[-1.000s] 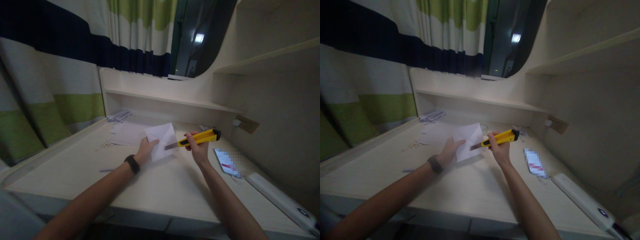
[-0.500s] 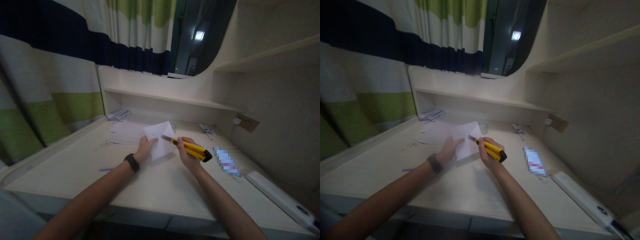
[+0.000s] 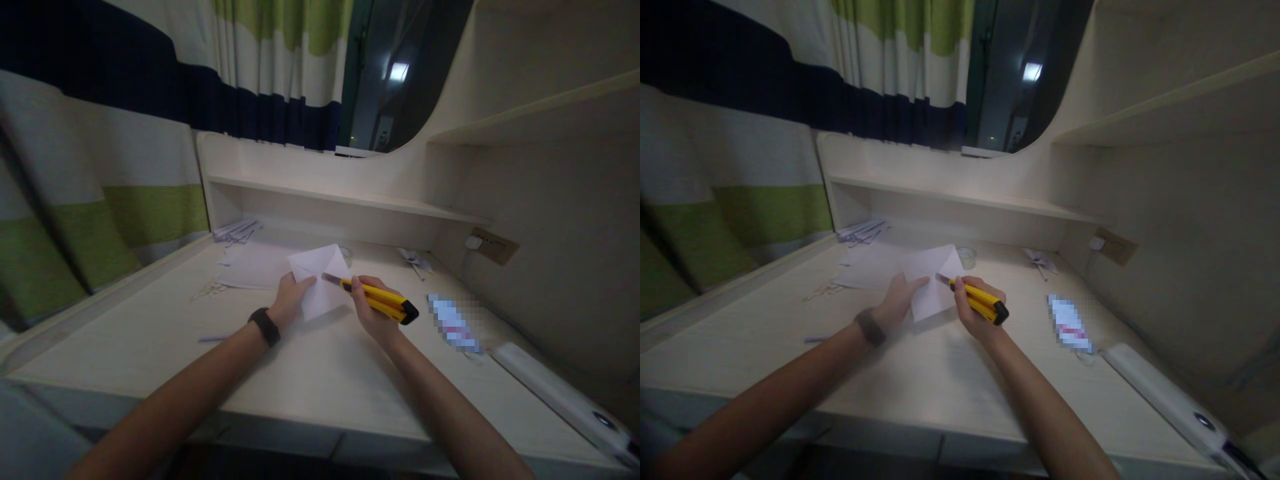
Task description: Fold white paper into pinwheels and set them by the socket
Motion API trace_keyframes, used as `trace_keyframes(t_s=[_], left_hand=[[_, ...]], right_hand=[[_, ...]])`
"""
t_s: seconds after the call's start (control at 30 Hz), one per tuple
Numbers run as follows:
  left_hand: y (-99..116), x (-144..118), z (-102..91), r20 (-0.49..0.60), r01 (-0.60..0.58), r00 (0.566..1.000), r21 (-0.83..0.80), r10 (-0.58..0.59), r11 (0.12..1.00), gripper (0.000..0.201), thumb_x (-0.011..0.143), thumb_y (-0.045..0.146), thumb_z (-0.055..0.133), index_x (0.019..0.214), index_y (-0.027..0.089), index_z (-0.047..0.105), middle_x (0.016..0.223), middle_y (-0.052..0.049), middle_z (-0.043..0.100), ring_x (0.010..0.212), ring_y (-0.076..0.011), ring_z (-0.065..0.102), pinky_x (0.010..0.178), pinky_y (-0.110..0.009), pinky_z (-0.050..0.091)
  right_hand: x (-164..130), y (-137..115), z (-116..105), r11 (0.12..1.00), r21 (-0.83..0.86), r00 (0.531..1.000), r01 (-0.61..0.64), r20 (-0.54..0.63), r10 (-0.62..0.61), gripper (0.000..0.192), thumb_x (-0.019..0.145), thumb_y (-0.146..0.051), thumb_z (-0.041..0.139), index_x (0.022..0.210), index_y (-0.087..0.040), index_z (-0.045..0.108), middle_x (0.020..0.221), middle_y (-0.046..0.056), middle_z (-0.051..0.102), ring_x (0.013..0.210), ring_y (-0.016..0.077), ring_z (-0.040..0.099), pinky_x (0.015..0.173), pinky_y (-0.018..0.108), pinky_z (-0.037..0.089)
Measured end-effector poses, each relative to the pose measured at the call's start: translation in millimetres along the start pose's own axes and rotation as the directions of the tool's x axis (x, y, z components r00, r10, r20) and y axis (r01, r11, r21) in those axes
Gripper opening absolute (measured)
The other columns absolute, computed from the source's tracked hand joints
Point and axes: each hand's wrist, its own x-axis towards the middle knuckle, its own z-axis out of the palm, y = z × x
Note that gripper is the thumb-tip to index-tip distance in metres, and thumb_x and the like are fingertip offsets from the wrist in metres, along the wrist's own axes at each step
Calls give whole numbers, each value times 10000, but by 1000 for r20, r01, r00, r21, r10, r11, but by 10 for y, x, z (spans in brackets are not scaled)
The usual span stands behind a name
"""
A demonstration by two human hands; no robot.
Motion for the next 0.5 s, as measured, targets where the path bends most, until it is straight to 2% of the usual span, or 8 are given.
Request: trace_keyframes(t_s=[0.3, 0.4, 0.5], left_hand=[[15, -5, 5, -17, -6, 1000, 12, 7, 1000, 357, 595, 237, 749, 912, 90, 671, 1017, -169, 683, 883, -292, 652, 780, -394, 509], [20, -8, 3, -21, -2, 1000, 32, 3, 999, 406, 599, 255, 749, 959, 87, 666, 1017, -171, 683, 872, -289, 653, 760, -387, 514], [24, -3, -2, -36, 2, 999, 33, -1, 999, 430, 586, 261, 758, 966, 82, 668, 1003, -173, 687, 865, -283, 653, 751, -376, 515]], right_hand=[[4, 30, -26, 999, 9, 998, 51, 40, -51, 179, 828, -353, 557, 802, -197, 641, 693, 42, 682, 575, 156, 649, 552, 238, 520], [11, 16, -29, 995, -52, 996, 85, 29, -84, 190, 829, -358, 550, 784, -203, 650, 693, 40, 687, 572, 152, 645, 561, 238, 514], [16, 26, -33, 981, -125, 987, 149, 73, -141, 198, 828, -360, 545, 773, -210, 663, 715, 39, 698, 608, 152, 652, 594, 234, 508]])
